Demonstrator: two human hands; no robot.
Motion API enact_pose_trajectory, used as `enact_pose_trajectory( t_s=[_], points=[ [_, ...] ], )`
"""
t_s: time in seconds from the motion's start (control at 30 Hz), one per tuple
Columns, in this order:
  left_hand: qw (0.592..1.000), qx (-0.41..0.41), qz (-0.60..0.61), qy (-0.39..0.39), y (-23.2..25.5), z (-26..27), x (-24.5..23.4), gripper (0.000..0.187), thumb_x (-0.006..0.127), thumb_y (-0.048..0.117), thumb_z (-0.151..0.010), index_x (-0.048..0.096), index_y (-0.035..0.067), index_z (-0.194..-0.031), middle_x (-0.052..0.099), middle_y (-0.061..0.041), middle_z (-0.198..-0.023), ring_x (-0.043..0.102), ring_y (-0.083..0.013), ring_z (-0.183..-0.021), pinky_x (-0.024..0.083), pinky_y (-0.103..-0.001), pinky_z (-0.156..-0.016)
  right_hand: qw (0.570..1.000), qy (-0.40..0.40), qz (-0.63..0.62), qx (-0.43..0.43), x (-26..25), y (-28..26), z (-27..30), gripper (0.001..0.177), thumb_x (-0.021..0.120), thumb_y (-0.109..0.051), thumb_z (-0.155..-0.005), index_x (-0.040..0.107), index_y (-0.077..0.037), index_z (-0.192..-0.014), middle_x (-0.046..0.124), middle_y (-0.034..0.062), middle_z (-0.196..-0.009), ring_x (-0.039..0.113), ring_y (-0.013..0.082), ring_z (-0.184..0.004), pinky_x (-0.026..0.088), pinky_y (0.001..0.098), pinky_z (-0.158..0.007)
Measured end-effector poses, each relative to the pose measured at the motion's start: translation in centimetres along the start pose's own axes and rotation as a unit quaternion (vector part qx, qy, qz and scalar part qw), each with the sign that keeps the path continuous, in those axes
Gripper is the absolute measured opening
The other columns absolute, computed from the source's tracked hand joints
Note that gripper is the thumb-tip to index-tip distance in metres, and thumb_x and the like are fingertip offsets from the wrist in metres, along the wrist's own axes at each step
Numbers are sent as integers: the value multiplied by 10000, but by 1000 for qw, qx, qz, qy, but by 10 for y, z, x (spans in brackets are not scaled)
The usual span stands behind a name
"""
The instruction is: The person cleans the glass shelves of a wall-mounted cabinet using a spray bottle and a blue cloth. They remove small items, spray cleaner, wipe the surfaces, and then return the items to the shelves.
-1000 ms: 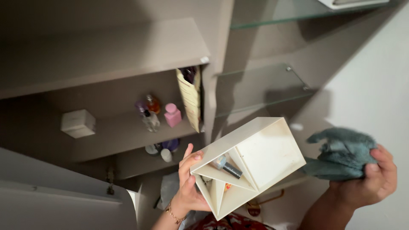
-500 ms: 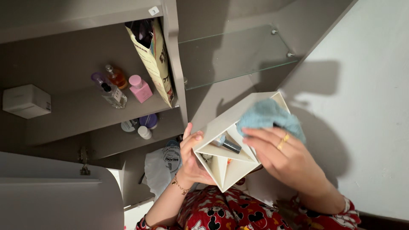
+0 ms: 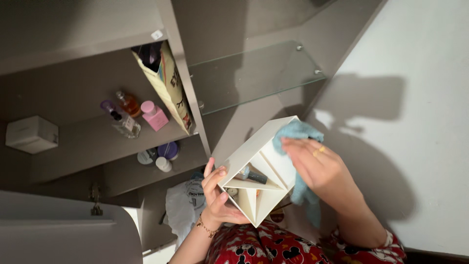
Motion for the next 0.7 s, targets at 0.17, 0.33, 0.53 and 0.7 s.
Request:
enact_pose_trajectory(
  t_s=[0.17, 0.33, 0.53, 0.7],
  points=[
    [999, -18, -40, -12, 0, -12, -4, 1254, 861, 593, -653, 177, 214, -1634, 383, -216, -1429, 443, -395, -1344, 324, -660, -1191, 993, 24, 2, 113, -4, 10, 10, 215, 715, 40, -859, 696, 35, -1073, 736, 158, -1019, 687, 307, -890, 561, 369, -781],
    [952, -245, 182, 8, -12, -38, 7, 1147, 848, 408, -824, 158, 31, -1659, 298, -174, -1548, 443, -326, -1448, 433, -458, -1222, 894, 285, -287, 195, -22, 78, 77, 90, 652, 3, -1053, 640, -86, -1058, 703, 154, -1208, 693, 219, -1055, 568, 353, -917],
    [831, -379, 407, 33, -14, -104, 19, 1146, 828, 306, -800, 104, 69, -1656, 416, -175, -1555, 471, -286, -1419, 411, -418, -1184, 749, 560, -323, 143, 5, 109, 103, 264, 561, -198, -1172, 528, -55, -1392, 601, 166, -1291, 608, 218, -1081, 519, 359, -962],
    [802, -421, 421, 39, -9, -113, 27, 1083, 783, 299, -783, 187, 93, -1664, 453, -187, -1543, 479, -288, -1416, 405, -406, -1164, 792, 538, -272, 92, 42, 91, 90, 408, 512, -408, -1169, 479, -74, -1403, 505, 96, -1427, 527, 184, -1249, 467, 363, -1109]
  ],
)
Point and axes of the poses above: each hand's wrist, its own z-axis away from the middle knuckle, its own x-axis out of the palm, y = z × x, the point moved 4 cm from there along -z, towards the middle knuckle
